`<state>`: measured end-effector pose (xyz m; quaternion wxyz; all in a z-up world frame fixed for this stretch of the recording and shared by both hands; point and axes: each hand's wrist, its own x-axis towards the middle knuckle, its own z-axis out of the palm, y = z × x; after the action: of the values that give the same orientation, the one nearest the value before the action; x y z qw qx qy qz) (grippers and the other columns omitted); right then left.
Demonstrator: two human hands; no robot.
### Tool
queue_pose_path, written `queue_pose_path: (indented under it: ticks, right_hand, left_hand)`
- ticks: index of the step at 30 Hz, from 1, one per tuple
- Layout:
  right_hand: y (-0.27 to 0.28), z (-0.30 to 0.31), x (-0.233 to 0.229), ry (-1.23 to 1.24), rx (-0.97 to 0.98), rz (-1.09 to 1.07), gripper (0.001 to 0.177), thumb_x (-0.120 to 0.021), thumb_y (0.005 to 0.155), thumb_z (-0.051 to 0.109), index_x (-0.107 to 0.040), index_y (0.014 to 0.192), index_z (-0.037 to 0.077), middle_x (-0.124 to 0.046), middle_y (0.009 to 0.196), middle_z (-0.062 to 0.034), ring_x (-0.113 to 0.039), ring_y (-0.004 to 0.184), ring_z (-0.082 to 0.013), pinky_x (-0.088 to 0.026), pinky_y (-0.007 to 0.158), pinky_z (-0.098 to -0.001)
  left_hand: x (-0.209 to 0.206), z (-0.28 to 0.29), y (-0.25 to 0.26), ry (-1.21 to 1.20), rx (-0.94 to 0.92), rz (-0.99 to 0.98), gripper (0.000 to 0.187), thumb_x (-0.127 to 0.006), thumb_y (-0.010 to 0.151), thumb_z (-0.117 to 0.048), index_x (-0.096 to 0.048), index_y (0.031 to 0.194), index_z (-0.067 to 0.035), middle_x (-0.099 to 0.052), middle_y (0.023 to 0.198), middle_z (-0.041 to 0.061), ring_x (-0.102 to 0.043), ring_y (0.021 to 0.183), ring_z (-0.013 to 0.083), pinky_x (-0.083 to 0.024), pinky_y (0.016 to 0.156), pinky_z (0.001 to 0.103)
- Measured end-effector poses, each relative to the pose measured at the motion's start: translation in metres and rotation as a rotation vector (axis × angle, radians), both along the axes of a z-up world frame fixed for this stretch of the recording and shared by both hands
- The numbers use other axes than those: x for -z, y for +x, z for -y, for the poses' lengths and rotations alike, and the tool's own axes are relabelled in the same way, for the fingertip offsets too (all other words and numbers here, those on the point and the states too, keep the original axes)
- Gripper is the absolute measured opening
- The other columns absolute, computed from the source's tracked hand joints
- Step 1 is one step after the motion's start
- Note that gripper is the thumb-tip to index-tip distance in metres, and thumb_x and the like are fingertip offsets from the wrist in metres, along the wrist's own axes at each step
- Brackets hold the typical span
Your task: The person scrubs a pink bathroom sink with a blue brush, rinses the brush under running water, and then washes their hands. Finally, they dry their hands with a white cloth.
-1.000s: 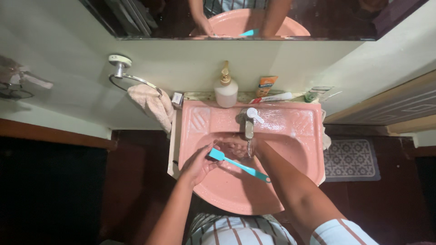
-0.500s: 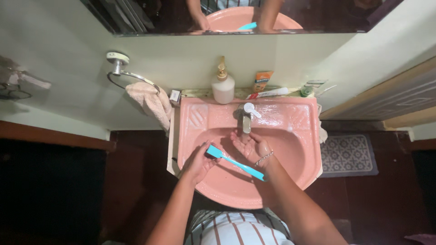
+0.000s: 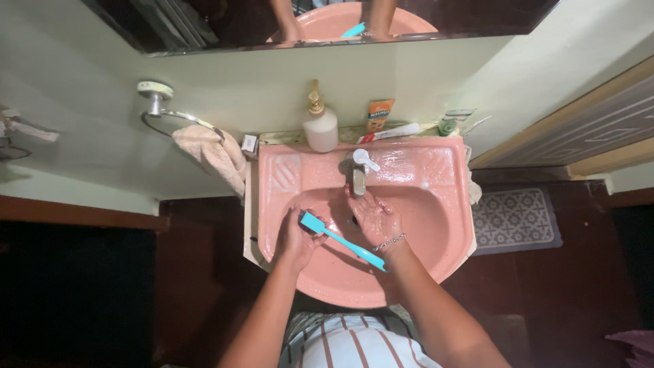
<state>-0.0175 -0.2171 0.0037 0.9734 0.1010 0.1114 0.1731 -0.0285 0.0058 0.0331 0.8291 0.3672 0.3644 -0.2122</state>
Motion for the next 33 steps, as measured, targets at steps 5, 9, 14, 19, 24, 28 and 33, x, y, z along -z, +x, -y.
queue_pose_path:
  ticks: [5,9,14,19,24,28,33]
  right_hand:
    - [-0.001,0.013,0.027,-0.119,0.006,-0.129,0.054,-0.037,0.099,0.012,-0.04,0.146,-0.015,-0.049,0.148,-0.0304,-0.046,0.141,-0.0425,-0.037,0.121,-0.0488]
    - [-0.001,0.033,0.024,-0.153,-0.088,-0.093,0.052,-0.039,0.1,0.009,-0.04,0.144,-0.018,-0.051,0.143,-0.033,-0.051,0.137,-0.0422,-0.042,0.12,-0.0464]
    - [0.003,0.047,-0.025,-0.429,-0.184,-0.225,0.051,-0.041,0.098,0.011,-0.043,0.138,-0.021,-0.054,0.137,-0.0355,-0.056,0.131,-0.0414,-0.045,0.115,-0.0465]
    - [0.0,0.048,-0.092,-0.627,-0.376,-0.092,0.048,-0.04,0.1,0.009,-0.042,0.137,-0.021,-0.053,0.14,-0.0352,-0.056,0.131,-0.0394,-0.044,0.115,-0.0451]
    - [-0.013,0.034,-0.16,-0.663,-0.671,0.129,0.05,-0.041,0.1,0.012,-0.044,0.141,-0.016,-0.049,0.153,-0.0285,-0.051,0.141,-0.0311,-0.042,0.119,-0.0395]
    - [-0.011,0.041,-0.186,-1.048,-0.767,0.183,0.052,-0.041,0.1,0.022,-0.049,0.148,0.004,-0.05,0.156,-0.0077,-0.047,0.145,-0.0209,-0.041,0.112,-0.0436]
    - [-0.007,0.063,-0.122,-1.382,-0.736,-0.014,0.05,-0.042,0.098,0.025,-0.057,0.145,0.018,-0.058,0.148,0.002,-0.051,0.137,-0.02,-0.04,0.111,-0.0488]
  left_hand:
    - [0.018,0.012,0.009,0.042,-0.023,-0.058,0.035,-0.048,0.104,-0.039,-0.056,0.11,-0.006,-0.063,0.094,0.013,-0.069,0.094,0.0333,-0.061,0.087,0.053]
    - [0.057,0.028,0.019,-0.012,0.087,-0.047,0.024,-0.051,0.105,-0.03,-0.061,0.11,-0.009,-0.065,0.094,0.011,-0.067,0.088,0.026,-0.059,0.081,0.047]
    - [0.097,0.065,0.034,0.018,0.284,-0.114,0.038,-0.043,0.104,-0.044,-0.063,0.112,-0.012,-0.067,0.097,0.007,-0.066,0.082,0.0228,-0.058,0.078,0.046]
    - [0.134,0.108,0.064,0.183,0.424,-0.13,0.04,-0.044,0.104,-0.044,-0.064,0.113,-0.01,-0.069,0.095,0.008,-0.067,0.08,0.0229,-0.059,0.074,0.045]
    - [0.154,0.126,0.074,0.328,0.599,-0.097,0.042,-0.048,0.103,-0.045,-0.065,0.112,-0.008,-0.07,0.092,0.009,-0.068,0.076,0.0235,-0.06,0.069,0.044]
    - [0.159,0.139,0.079,0.371,0.685,-0.065,0.044,-0.051,0.102,-0.046,-0.066,0.111,-0.006,-0.07,0.089,0.01,-0.069,0.073,0.024,-0.06,0.065,0.043]
    - [0.151,0.134,0.075,0.442,0.768,-0.022,0.047,-0.054,0.101,-0.047,-0.067,0.111,-0.003,-0.071,0.086,0.011,-0.071,0.07,0.0246,-0.061,0.06,0.042]
